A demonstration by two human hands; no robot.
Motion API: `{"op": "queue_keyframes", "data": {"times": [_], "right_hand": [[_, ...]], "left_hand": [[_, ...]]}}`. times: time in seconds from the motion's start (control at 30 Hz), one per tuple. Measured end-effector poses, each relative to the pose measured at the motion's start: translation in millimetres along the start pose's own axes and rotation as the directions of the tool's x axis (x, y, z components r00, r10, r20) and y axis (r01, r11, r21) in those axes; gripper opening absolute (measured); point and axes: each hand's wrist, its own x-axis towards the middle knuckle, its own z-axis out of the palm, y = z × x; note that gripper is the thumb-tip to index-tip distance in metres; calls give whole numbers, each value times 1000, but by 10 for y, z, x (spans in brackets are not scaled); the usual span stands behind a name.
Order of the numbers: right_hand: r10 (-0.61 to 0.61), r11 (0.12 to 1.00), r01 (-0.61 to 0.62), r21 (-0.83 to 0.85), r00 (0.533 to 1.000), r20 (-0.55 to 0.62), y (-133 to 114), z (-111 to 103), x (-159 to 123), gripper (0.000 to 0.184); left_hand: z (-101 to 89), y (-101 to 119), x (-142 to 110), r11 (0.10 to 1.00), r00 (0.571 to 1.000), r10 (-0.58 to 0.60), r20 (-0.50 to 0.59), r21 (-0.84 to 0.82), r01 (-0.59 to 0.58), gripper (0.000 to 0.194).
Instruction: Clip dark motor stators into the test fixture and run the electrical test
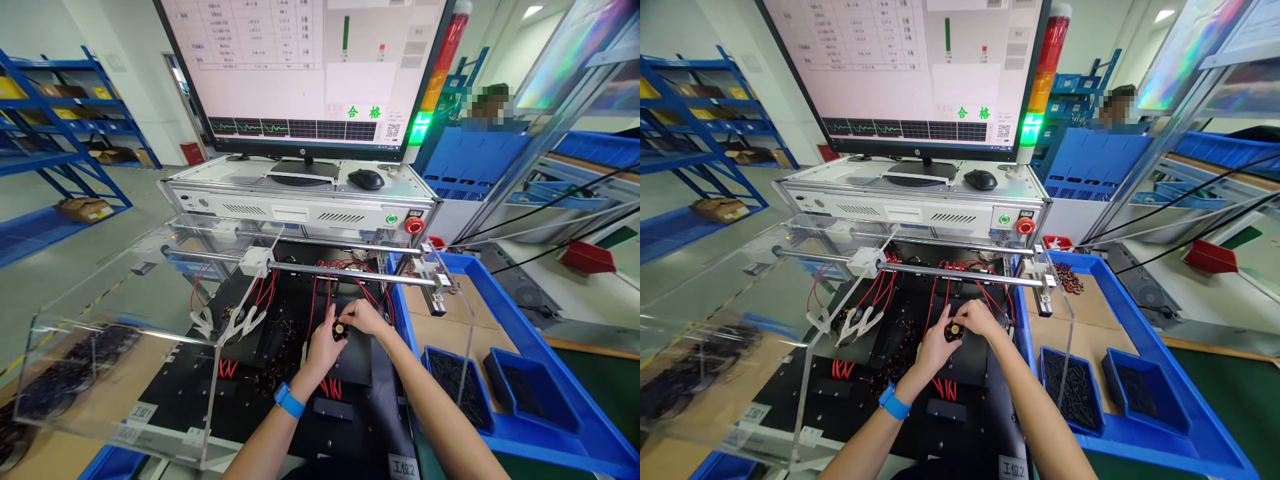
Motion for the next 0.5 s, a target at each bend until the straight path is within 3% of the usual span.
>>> {"op": "queue_keyframes", "data": {"times": [0.07,0.13,0.2,0.37,0.5], "right_hand": [[51,962,-60,265,998,41,93,38,1,16],[84,866,-102,490,995,60,181,93,-32,21],[87,803,-85,591,996,25,245,148,-91,23],[12,850,82,520,984,-176,252,222,-221,17],[9,923,103,371,957,-290,143,309,-250,14]], "left_hand": [[-2,-1,-5,1000,1000,3,-5,-7,-3,89],[-5,0,-11,1000,1000,8,-12,-20,-8,89],[-4,1,-14,999,1000,9,-17,-34,-9,89],[30,21,-24,1000,999,-26,-31,-4,26,88],[41,67,-68,999,998,-24,-53,27,25,84]]}}
